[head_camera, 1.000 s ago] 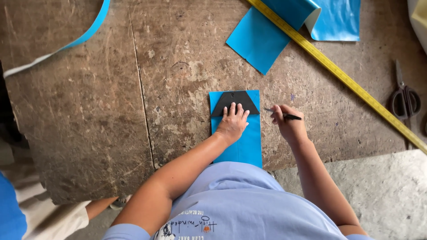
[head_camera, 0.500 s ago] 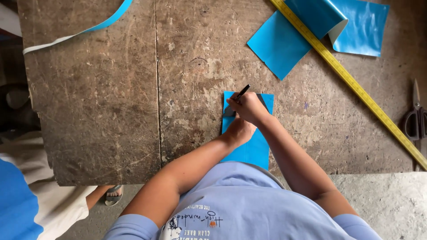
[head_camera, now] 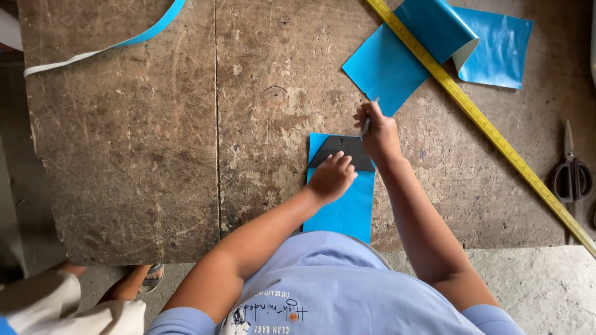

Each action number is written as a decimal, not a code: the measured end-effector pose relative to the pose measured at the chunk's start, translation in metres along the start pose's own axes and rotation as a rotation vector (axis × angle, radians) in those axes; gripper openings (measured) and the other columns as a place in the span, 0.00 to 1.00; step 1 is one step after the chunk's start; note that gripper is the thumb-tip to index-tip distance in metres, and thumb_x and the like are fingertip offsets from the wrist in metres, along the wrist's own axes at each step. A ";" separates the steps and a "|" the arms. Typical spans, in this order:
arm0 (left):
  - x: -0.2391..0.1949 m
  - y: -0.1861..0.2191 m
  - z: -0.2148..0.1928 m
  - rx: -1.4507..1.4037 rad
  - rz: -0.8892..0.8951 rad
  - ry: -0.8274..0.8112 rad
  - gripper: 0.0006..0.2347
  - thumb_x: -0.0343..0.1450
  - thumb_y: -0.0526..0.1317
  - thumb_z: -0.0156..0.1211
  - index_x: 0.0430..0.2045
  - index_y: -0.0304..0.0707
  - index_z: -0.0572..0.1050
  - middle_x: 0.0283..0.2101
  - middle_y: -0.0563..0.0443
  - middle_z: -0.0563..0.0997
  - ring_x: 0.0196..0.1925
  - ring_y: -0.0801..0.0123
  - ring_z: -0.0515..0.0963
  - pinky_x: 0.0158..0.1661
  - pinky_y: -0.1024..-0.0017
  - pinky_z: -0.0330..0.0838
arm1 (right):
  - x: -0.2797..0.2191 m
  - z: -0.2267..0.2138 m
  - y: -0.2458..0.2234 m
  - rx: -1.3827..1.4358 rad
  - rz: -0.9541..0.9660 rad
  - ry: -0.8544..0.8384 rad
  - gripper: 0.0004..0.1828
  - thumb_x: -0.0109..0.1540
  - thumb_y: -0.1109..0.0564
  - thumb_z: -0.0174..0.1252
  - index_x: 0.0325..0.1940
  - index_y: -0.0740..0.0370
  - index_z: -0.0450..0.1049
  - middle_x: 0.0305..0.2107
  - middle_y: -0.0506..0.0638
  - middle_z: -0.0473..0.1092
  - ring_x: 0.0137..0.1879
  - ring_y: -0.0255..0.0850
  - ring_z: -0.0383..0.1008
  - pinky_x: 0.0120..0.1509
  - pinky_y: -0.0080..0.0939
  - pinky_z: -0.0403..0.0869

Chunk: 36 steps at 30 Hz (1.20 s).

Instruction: Marking patterns on a blue fabric strip using a template and a pen after measuring with a ruler.

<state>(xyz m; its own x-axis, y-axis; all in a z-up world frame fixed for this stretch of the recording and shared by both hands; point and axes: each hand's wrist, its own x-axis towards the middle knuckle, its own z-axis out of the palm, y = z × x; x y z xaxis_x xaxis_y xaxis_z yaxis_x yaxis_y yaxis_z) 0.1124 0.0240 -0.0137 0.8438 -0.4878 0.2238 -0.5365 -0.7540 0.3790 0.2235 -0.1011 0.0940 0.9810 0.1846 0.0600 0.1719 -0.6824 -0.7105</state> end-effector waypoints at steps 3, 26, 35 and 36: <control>0.000 -0.035 -0.012 -0.072 -0.092 0.164 0.04 0.70 0.41 0.61 0.32 0.42 0.79 0.46 0.50 0.78 0.52 0.54 0.79 0.44 0.58 0.78 | -0.020 0.008 0.033 -0.046 -0.136 -0.111 0.16 0.59 0.60 0.61 0.48 0.48 0.67 0.43 0.52 0.75 0.52 0.57 0.76 0.54 0.58 0.74; 0.046 -0.072 -0.078 -0.103 -0.553 0.100 0.03 0.73 0.39 0.61 0.32 0.42 0.78 0.38 0.52 0.73 0.36 0.50 0.83 0.36 0.54 0.82 | -0.199 -0.023 0.042 -0.073 -0.315 -0.074 0.35 0.50 0.42 0.75 0.49 0.62 0.64 0.68 0.66 0.62 0.69 0.70 0.63 0.68 0.68 0.66; 0.037 -0.087 -0.130 -0.134 -0.697 0.228 0.14 0.72 0.33 0.63 0.51 0.41 0.72 0.50 0.45 0.71 0.50 0.44 0.83 0.47 0.51 0.84 | -0.149 0.006 0.057 -0.088 -0.317 -0.057 0.35 0.49 0.44 0.77 0.48 0.58 0.65 0.61 0.62 0.69 0.58 0.65 0.72 0.61 0.64 0.71; 0.023 -0.077 -0.130 -0.161 -0.687 0.196 0.13 0.73 0.33 0.61 0.52 0.41 0.73 0.51 0.44 0.72 0.53 0.45 0.81 0.50 0.52 0.82 | -0.146 0.006 0.056 -0.089 -0.281 -0.055 0.36 0.50 0.42 0.76 0.49 0.59 0.63 0.63 0.64 0.67 0.61 0.66 0.71 0.65 0.66 0.68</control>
<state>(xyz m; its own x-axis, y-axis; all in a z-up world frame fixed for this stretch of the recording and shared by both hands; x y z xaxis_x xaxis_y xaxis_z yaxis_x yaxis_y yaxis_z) 0.1749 0.1279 0.0788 0.9844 0.1714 0.0392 0.1113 -0.7804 0.6153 0.0893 -0.1619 0.0418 0.8877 0.4119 0.2058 0.4459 -0.6580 -0.6067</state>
